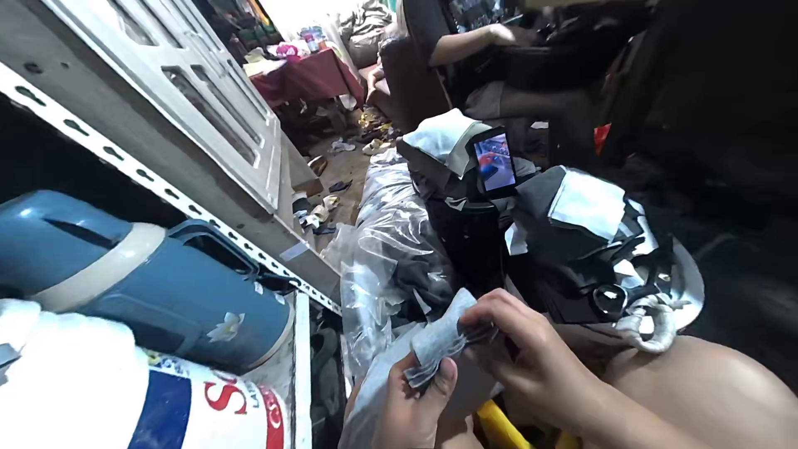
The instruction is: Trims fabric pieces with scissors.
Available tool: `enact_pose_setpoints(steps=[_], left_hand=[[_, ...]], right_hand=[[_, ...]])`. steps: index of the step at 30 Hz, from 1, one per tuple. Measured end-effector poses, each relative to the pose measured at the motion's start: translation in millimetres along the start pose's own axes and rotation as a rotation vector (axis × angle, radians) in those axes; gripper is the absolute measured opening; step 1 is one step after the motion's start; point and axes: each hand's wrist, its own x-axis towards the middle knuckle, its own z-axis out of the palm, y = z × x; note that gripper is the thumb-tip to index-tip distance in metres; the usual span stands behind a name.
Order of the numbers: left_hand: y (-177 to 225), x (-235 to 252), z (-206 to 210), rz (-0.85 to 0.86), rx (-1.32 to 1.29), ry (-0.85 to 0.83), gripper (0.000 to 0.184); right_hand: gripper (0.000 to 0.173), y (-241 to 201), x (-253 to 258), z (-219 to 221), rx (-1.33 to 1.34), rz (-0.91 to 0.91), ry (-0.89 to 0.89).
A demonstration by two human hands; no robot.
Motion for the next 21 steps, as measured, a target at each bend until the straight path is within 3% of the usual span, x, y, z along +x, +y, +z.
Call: enact_pose_setpoints(steps=[4, 15, 21], left_hand=[[-3, -2, -4, 0.011, 0.031, -0.069, 0.016], [-16, 3, -18, 0.080, -0.105, -0.314, 0.029], [-24, 2, -15, 0.161, 0.061, -0.214, 0.023]], right_hand=[[0.014, -8, 2, -4, 0.014, 0.042, -0.076], [0.019, -14, 3, -9, 0.094, 0.068, -0.116], [0.020, -11, 0, -9, 0.127, 0.077, -0.121]])
